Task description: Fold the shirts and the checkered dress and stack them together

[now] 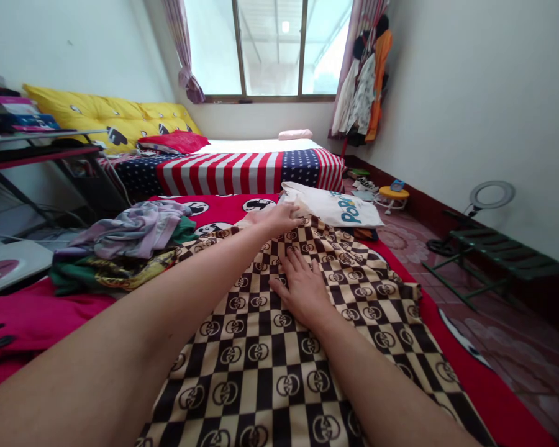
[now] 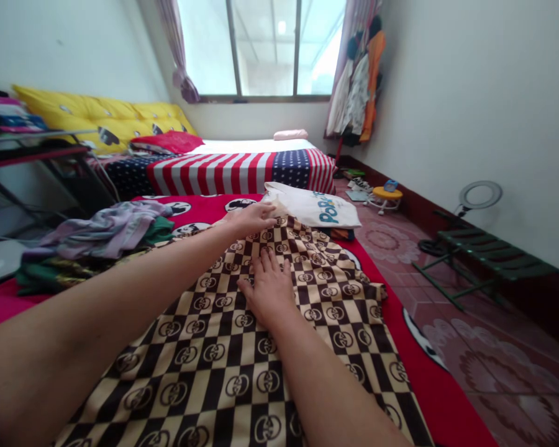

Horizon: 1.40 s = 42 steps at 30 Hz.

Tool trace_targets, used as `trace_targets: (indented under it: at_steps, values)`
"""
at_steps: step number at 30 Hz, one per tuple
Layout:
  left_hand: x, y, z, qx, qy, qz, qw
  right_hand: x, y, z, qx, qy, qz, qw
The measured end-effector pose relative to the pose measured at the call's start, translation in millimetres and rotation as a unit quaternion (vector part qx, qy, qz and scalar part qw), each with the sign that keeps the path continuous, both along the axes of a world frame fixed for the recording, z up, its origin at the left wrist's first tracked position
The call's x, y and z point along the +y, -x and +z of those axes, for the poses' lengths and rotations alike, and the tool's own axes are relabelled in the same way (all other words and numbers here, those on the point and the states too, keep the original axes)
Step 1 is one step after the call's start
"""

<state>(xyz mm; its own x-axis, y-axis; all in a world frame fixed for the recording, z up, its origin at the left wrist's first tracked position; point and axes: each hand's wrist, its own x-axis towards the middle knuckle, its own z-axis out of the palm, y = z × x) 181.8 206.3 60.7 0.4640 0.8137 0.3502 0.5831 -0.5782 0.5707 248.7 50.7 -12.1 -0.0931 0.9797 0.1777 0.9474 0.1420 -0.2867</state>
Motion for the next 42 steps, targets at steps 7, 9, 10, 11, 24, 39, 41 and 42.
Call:
trace_targets:
  at_steps: [7,9,10,11,24,39,41,42]
  values:
    - [-31,32,-24.8,-0.134,-0.150,-0.013,0.979,0,0,-0.7,0.000,-0.007,0.000,1.000]
    - [-38,54,-30.6,-0.102,-0.162,0.012,0.981,0,1,-0.7,-0.003,-0.009,0.001,1.000]
    - [-39,66,-33.9,-0.070,-0.158,0.028,0.985,1,1,-0.7,-0.004,-0.009,0.001,1.000]
    - [-40,78,-37.5,-0.035,-0.147,0.044,0.988,1,1,-0.7,-0.006,-0.008,0.001,1.000]
    - [-13,110,-59.9,0.277,0.009,0.055,0.959,0,1,-0.6,-0.030,-0.002,-0.003,1.000]
    - [-137,108,-72.7,0.269,-0.057,0.051,0.960,3,-4,3.8,0.104,-0.005,-0.012,0.994]
    - [-135,109,-74.1,0.265,-0.058,0.050,0.961,10,-12,6.9,0.224,-0.021,-0.010,0.974]
    - [-135,109,-73.8,0.263,-0.058,0.047,0.962,14,-18,9.1,0.313,-0.022,-0.017,0.949]
